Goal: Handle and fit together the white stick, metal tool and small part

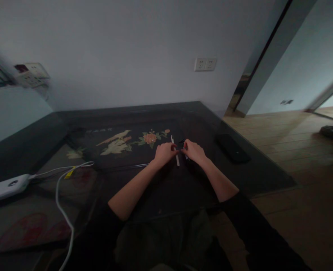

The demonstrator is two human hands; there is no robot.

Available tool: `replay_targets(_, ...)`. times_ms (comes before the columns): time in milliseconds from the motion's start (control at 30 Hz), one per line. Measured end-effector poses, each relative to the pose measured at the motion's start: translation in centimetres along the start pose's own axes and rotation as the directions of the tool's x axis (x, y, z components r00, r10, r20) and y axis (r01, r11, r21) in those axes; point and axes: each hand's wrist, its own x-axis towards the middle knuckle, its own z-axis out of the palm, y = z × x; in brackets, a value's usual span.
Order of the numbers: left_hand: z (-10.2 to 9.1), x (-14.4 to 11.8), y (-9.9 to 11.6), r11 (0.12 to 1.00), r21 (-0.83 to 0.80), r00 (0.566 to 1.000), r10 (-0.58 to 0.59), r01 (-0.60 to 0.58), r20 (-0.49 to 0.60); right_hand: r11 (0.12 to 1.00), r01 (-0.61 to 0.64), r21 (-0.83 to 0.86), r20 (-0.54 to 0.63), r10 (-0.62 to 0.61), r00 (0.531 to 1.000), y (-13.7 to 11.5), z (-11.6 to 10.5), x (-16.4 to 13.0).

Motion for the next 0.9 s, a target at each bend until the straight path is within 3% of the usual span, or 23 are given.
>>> replay_targets(233,0.1,-0.4,0.4,0.993,0.105,0.999,0.044,-0.045,0.02,1.0,0.016,0.01,-0.017,-0.016,1.0,0.1,0.3,0.3)
replay_targets(900,-0.6,-0.4,-0.7,0.981,0.187,0.997,0.035,-0.048,0.075,0.997,0.041,0.06,-0.044,-0.039,0.998,-0.2,1.6,0.7)
